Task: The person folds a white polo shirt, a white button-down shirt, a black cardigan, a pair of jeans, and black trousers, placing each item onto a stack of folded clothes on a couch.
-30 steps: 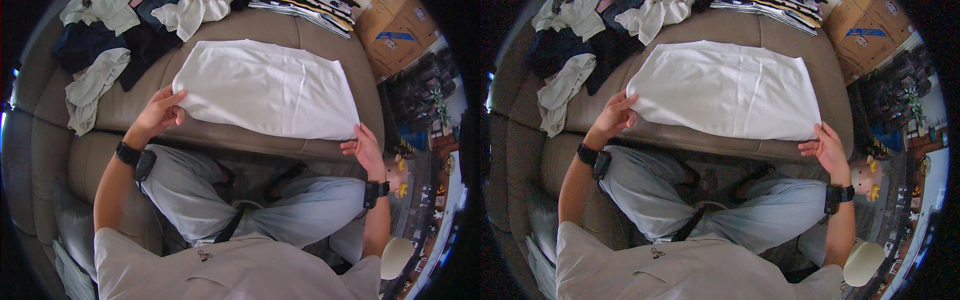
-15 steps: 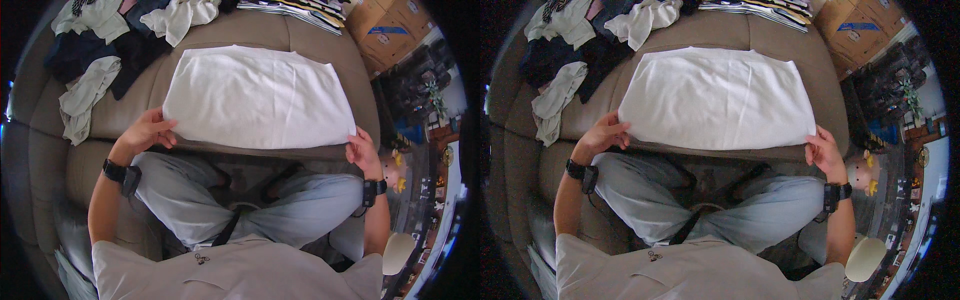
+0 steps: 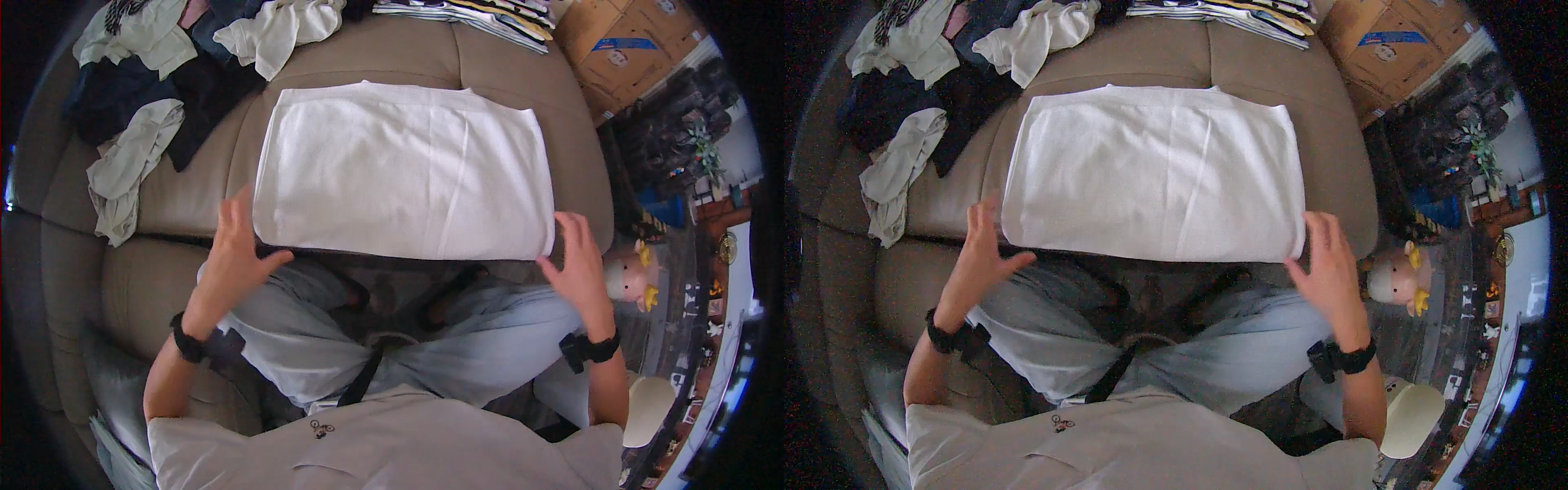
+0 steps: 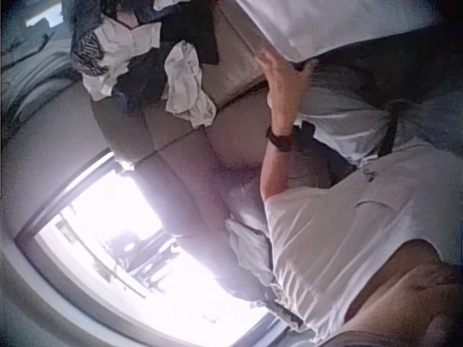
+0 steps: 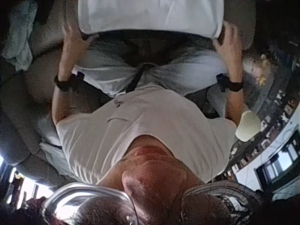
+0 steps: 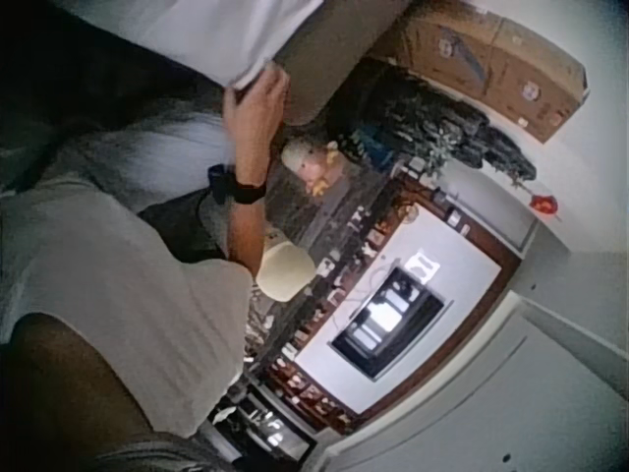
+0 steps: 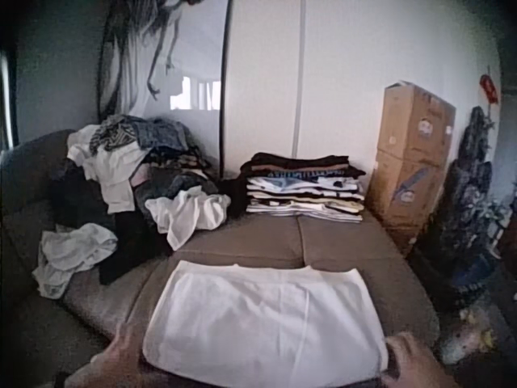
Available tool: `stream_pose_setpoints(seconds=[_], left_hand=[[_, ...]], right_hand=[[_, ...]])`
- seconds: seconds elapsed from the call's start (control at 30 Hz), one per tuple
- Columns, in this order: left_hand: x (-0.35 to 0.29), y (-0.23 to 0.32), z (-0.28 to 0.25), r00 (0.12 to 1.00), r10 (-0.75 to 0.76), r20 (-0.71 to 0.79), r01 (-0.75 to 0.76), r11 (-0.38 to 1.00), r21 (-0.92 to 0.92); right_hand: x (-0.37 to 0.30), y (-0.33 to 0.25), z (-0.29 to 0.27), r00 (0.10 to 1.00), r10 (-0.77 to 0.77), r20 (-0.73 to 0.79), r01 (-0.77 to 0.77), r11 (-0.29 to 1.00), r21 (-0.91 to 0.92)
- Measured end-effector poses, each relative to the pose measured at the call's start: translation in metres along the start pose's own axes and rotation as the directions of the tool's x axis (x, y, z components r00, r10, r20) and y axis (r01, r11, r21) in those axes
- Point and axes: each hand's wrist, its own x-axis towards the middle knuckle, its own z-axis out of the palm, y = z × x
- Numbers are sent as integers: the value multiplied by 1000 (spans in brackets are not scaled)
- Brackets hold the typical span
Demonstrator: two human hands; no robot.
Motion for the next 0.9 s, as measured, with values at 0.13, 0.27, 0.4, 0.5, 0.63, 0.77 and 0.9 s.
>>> stream_pose_setpoints(seconds=[0.13, 0.27, 0.4, 0.5, 0.63, 0.77, 0.9], left_hand=[[0, 34, 30, 885, 450, 117, -445, 748, 492], [30, 30, 54, 861, 503, 81, -444, 662, 603], [47, 27, 53, 877, 457, 147, -428, 607, 670], [69, 33, 41, 861, 459, 219, -493, 646, 583], [133, 45, 50, 850, 473, 232, -516, 661, 544], [199, 69, 59, 839, 502, 210, -528, 657, 538], [246, 88, 65, 848, 503, 170, -510, 683, 522]], right_hand=[[7, -44, 12, 953, -209, 220, 218, 976, -15], [27, -37, 46, 946, -249, 209, 281, 950, -139], [43, -22, 44, 921, -212, 328, 287, 937, -199], [60, -8, 43, 910, -198, 364, 277, 944, -178], [98, 31, 47, 907, -145, 395, 211, 969, -129], [148, 83, 57, 918, -121, 377, 198, 965, -172], [195, 121, 62, 924, -85, 372, 161, 970, -180]])
